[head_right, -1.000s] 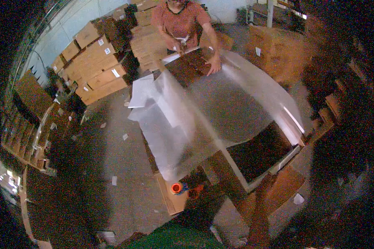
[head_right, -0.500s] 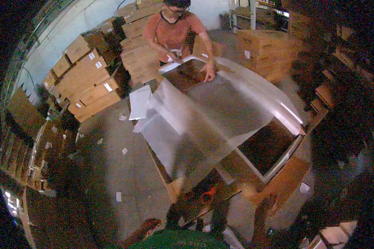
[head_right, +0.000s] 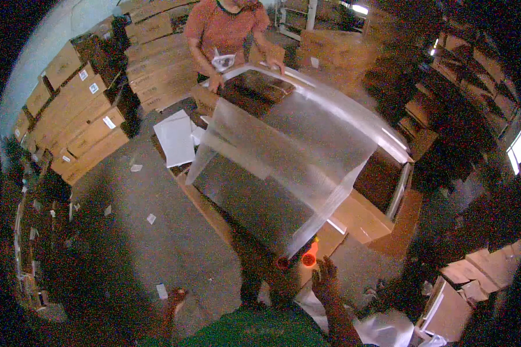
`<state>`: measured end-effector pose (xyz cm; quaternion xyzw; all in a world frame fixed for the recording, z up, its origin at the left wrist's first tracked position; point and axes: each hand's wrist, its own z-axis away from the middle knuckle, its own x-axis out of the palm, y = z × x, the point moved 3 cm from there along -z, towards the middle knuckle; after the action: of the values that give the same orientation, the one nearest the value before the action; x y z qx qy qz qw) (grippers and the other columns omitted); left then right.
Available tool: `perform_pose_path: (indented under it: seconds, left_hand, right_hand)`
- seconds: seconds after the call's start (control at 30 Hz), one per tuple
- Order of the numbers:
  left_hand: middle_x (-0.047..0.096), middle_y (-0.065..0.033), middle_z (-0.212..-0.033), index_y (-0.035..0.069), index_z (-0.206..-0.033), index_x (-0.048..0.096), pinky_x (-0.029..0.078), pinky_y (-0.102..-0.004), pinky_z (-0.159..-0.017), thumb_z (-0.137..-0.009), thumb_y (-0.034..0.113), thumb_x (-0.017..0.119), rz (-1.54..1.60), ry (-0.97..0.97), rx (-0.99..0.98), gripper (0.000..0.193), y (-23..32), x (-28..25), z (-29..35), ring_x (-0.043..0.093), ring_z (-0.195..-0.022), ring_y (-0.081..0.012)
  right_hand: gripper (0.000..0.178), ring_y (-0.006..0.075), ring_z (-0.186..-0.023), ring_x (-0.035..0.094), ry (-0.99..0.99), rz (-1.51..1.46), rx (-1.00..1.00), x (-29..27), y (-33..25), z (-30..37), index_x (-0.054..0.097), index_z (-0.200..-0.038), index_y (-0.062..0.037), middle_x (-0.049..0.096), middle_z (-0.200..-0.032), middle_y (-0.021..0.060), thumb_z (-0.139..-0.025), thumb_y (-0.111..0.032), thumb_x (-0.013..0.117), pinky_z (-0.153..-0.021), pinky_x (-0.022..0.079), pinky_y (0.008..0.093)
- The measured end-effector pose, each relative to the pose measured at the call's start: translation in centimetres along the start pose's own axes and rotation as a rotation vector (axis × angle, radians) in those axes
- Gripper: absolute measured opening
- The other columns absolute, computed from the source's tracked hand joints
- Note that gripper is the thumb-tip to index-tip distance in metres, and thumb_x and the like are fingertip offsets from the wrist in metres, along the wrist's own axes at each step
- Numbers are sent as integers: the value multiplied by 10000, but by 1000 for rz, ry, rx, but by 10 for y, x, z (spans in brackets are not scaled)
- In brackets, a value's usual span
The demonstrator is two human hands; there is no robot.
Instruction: The person packs wooden panels and foam padding into a cardboard box alongside another person. They place protective foam sheets over the items, fold the box flaps closed, and seal the box with a tape dispenser.
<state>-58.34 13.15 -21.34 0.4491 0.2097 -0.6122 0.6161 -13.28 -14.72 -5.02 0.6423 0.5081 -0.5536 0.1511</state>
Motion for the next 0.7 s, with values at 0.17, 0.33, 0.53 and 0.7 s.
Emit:
perform_pose_path:
  seconds: [0.17,0.33,0.53,0.7]
  left_hand:
    - [609,-138,-890,51,-915,605,456,-389,-739,-783,269,534,220,-8,-26,265,30,-29,-32,579,-831,-314]
    - [605,-71,-990,197,-980,605,445,-342,-831,-749,226,575,43,-238,300,235,105,-13,-14,561,-955,-259]
    - [610,-47,-1012,205,-1003,607,428,-323,-873,-743,275,602,267,-505,432,270,77,6,-45,535,-1011,-204]
    - [631,-60,-953,145,-957,624,452,-299,-775,-761,282,604,319,-444,343,239,19,-12,-78,580,-899,-211]
  right_hand:
    - [343,350,-1041,449,46,-121,160,17,13,15,467,-1127,-54,445,-1136,207,-793,-84,539,-807,435,406]
    - [332,311,-946,505,178,-141,175,41,45,14,475,-1105,-36,488,-1098,183,-785,-86,548,-761,452,389]
    - [375,240,-876,546,-119,-529,679,72,52,-15,510,-1082,-51,554,-1014,133,-746,-166,631,-755,443,326]
    - [244,228,-851,578,285,-375,257,43,39,-130,563,-1013,-36,598,-913,141,-785,-119,594,-739,458,336]
